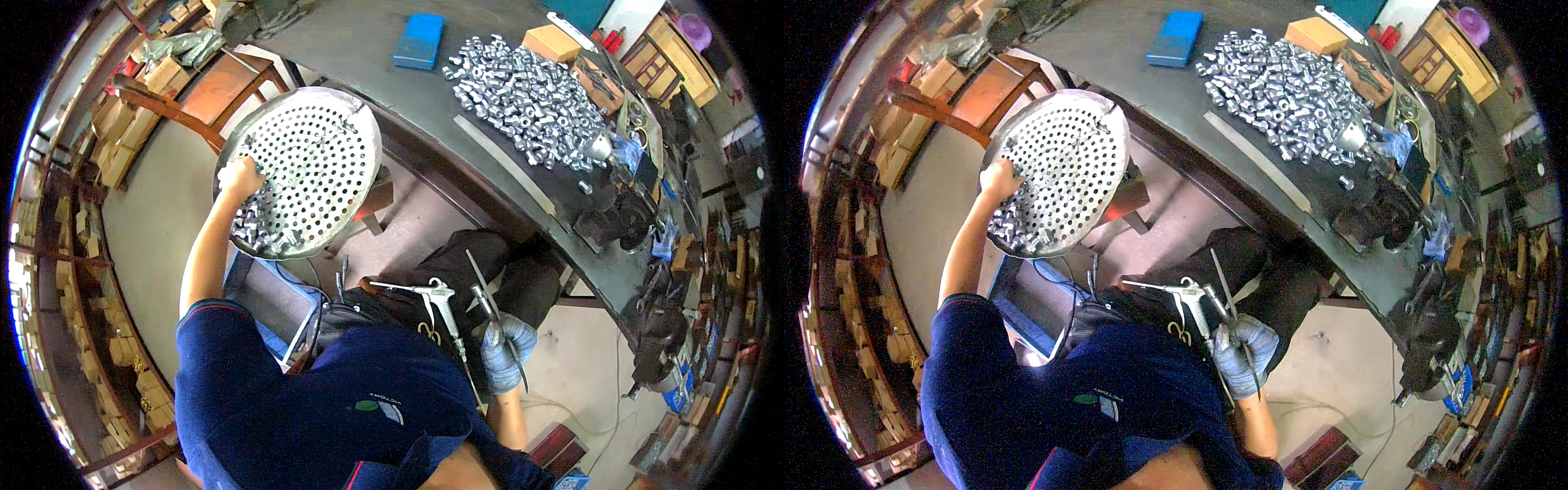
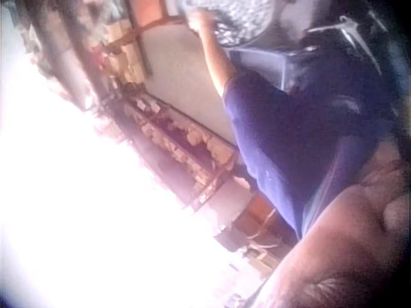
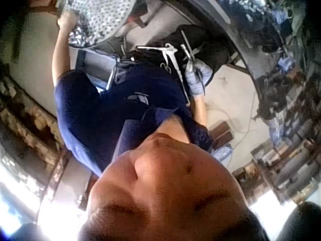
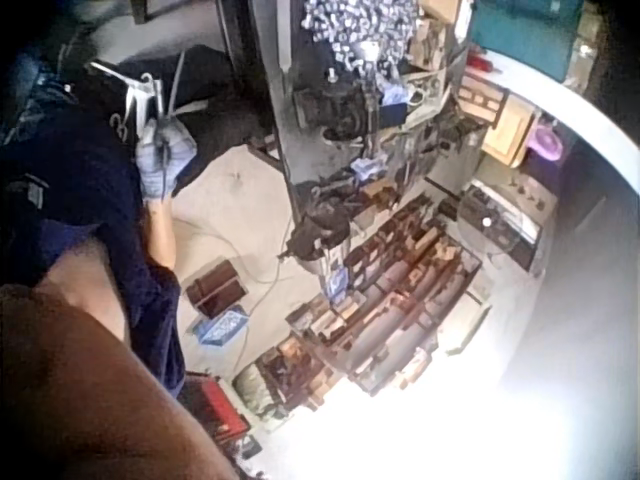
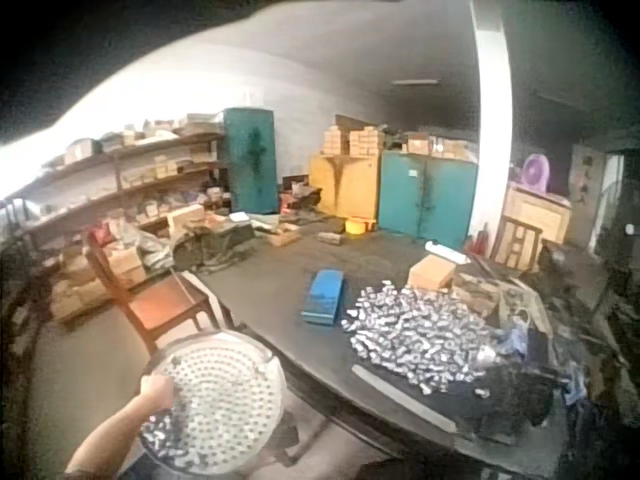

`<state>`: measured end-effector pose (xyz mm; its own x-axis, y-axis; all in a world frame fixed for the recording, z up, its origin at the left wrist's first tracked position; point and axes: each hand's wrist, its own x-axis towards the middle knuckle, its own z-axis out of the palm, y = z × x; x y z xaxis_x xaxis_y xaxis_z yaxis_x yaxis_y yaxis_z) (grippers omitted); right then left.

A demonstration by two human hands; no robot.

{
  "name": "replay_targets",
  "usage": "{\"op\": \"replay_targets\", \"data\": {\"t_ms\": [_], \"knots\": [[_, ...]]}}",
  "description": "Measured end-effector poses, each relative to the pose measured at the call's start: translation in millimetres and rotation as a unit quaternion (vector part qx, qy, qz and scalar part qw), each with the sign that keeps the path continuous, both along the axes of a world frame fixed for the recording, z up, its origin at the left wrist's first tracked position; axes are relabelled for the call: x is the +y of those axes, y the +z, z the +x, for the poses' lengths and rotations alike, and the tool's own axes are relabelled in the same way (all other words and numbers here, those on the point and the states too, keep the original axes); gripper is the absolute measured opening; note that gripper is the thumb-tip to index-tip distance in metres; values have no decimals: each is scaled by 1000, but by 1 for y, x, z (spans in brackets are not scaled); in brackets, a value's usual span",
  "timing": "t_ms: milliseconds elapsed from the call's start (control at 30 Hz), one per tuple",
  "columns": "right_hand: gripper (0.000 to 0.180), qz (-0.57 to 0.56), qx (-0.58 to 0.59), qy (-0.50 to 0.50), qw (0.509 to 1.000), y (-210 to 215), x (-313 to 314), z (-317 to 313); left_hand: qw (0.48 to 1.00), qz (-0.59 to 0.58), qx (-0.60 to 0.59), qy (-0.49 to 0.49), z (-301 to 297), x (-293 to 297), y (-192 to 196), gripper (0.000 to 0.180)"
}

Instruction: The person uses an air blow gun to clean dust or debris from small metal components. They pick up parts one at a time, rotate them while applying the air stream, and place them back into a container.

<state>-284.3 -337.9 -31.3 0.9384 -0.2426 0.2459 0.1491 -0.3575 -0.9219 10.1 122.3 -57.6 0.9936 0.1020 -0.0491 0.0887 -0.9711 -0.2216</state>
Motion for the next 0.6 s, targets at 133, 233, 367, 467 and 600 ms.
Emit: {"op": "replay_targets", "data": {"t_ms": [133, 233, 367, 467, 600], "knots": [[21, -18, -12, -16, 1000, -4, -3, -2, 999, -28, -9, -12, 1, 11, -5, 36], [19, -35, -49, -23, 998, 1, 1, 3, 999, -35, -34, -22, 1, 16, -6, 34], [18, -74, -23, -43, 996, 11, 7, 9, 956, -283, -75, -32, 3, 6, 19, 27], [23, 17, 6, -11, 1000, 6, 3, 8, 750, -657, 20, -77, -15, -74, 55, 22], [20, -65, -49, 10, 997, 2, 0, 17, 635, -732, 195, -152, -57, -185, 76, 22]]}}
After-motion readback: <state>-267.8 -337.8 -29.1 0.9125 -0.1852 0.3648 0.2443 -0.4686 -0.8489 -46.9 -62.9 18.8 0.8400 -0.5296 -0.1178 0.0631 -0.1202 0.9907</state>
